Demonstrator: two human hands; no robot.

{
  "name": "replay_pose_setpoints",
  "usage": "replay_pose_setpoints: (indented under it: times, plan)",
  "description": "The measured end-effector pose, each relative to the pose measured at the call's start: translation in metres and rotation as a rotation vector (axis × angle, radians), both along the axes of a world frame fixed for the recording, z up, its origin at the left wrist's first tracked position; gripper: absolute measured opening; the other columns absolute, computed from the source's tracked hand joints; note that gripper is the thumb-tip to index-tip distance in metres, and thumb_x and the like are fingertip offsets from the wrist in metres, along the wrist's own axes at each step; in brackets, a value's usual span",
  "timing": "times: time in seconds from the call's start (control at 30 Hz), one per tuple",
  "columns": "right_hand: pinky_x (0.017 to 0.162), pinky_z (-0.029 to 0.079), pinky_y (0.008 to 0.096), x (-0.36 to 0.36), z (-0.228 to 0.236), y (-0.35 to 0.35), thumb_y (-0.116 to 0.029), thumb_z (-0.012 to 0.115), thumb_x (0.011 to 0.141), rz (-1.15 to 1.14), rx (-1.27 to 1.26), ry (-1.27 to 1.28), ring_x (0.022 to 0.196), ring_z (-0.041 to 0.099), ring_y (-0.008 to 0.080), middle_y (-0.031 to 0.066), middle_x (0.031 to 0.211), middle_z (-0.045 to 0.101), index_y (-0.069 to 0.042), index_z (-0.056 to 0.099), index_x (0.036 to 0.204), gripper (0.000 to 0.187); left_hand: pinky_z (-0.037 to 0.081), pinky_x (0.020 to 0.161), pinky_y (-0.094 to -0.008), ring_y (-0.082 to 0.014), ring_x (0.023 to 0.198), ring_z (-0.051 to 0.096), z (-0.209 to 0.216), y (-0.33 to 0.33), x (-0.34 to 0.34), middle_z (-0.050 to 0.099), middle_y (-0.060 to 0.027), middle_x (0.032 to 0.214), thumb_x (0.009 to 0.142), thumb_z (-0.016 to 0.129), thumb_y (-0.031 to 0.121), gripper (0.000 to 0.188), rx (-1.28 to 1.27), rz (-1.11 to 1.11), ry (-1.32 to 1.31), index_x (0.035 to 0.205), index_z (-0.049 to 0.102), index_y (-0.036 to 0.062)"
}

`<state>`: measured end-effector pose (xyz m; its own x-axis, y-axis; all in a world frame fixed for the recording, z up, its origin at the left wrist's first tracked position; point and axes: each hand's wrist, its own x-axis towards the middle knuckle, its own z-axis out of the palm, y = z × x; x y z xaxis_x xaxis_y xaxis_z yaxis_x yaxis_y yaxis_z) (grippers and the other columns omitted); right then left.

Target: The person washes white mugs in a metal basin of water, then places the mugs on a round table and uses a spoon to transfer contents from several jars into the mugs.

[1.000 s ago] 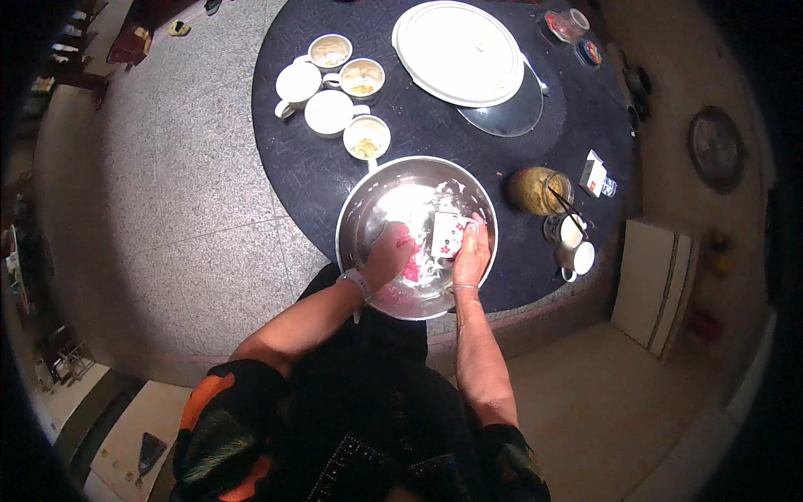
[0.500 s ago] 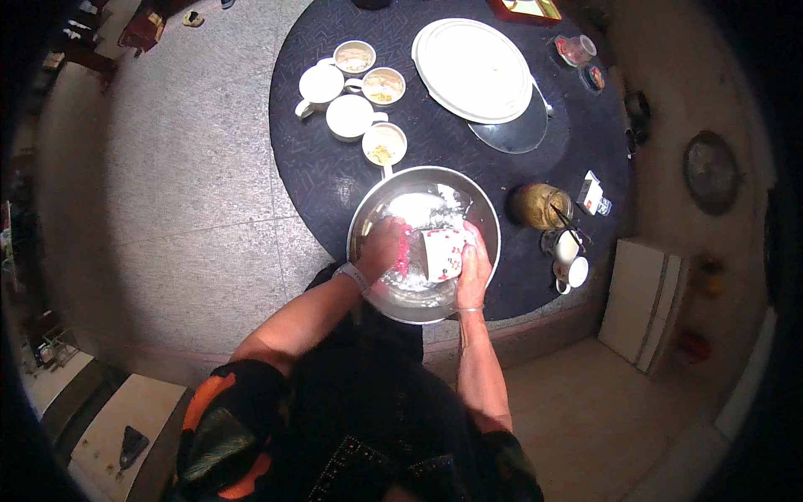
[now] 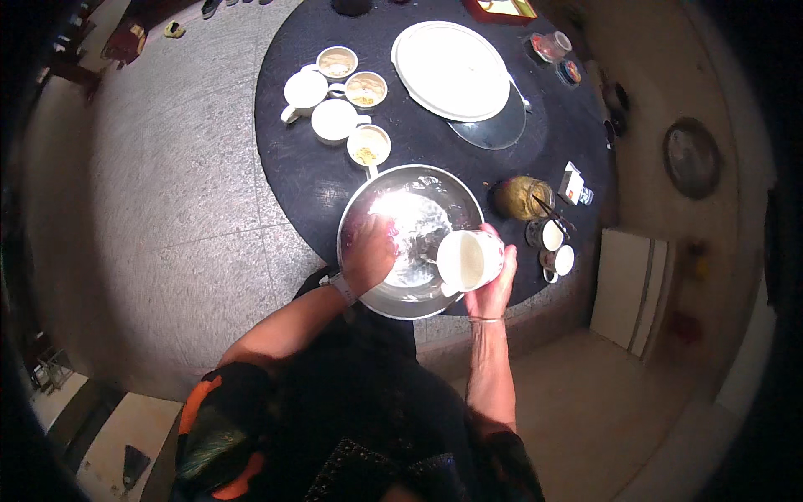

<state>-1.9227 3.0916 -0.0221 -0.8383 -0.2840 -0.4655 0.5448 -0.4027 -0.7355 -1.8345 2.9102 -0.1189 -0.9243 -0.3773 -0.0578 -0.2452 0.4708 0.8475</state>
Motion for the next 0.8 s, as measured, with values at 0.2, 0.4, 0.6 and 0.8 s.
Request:
replay_pose_setpoints:
  times: [0.2, 0.4, 0.6, 0.8]
  plan:
    - [0.059, 0.059, 0.0428, 0.019, -0.037, 0.005, -0.058, 0.039, 0.095, -0.067, -0.246, -0.399, 0.089, 0.067, 0.0295, 0.0138, 0.11, 0.066, -0.006, 0.049, 0.132, 0.065, 0.035, 0.105, -0.0456, -0.0387, 0.121, 0.047, 0.032, 0.0, 0.005, 0.051, -0.023, 0.129, 0.08, 0.053, -0.004, 0.054, 0.135, -0.085, 0.244, 0.133, 0.044, -0.0003]
    - [0.052, 0.056, 0.0402, 0.026, -0.04, 0.005, -0.059, 0.036, 0.096, -0.017, -0.278, -0.388, 0.085, 0.067, 0.0279, 0.0127, 0.11, 0.065, -0.008, 0.047, 0.133, 0.064, 0.035, 0.105, -0.047, -0.0384, 0.123, 0.047, 0.063, 0.008, 0.006, 0.05, -0.0214, 0.131, 0.078, 0.055, -0.004, 0.059, 0.174, -0.189, 0.286, 0.136, 0.042, 0.0005]
    - [0.061, 0.057, 0.0409, 0.027, -0.033, 0.006, -0.06, 0.035, 0.096, -0.028, -0.262, -0.375, 0.096, 0.065, 0.0275, 0.012, 0.118, 0.062, -0.007, 0.048, 0.133, 0.066, 0.031, 0.105, -0.0494, -0.0331, 0.124, 0.047, 0.084, 0.014, 0.006, 0.051, -0.0188, 0.13, 0.081, 0.062, 0.009, 0.042, -0.148, -0.423, 0.361, 0.123, 0.059, 0.0095]
    - [0.098, 0.047, 0.0437, 0.038, -0.024, 0.018, -0.059, 0.023, 0.1, 0.053, -0.187, -0.401, 0.116, 0.057, 0.0279, 0.0138, 0.13, 0.057, -0.003, 0.047, 0.134, 0.07, 0.033, 0.102, -0.0498, -0.0365, 0.119, 0.049, 0.047, 0.012, 0.016, 0.053, -0.0191, 0.126, 0.085, 0.06, 0.012, 0.028, 0.001, -0.533, 0.3, 0.112, 0.063, 0.0098]
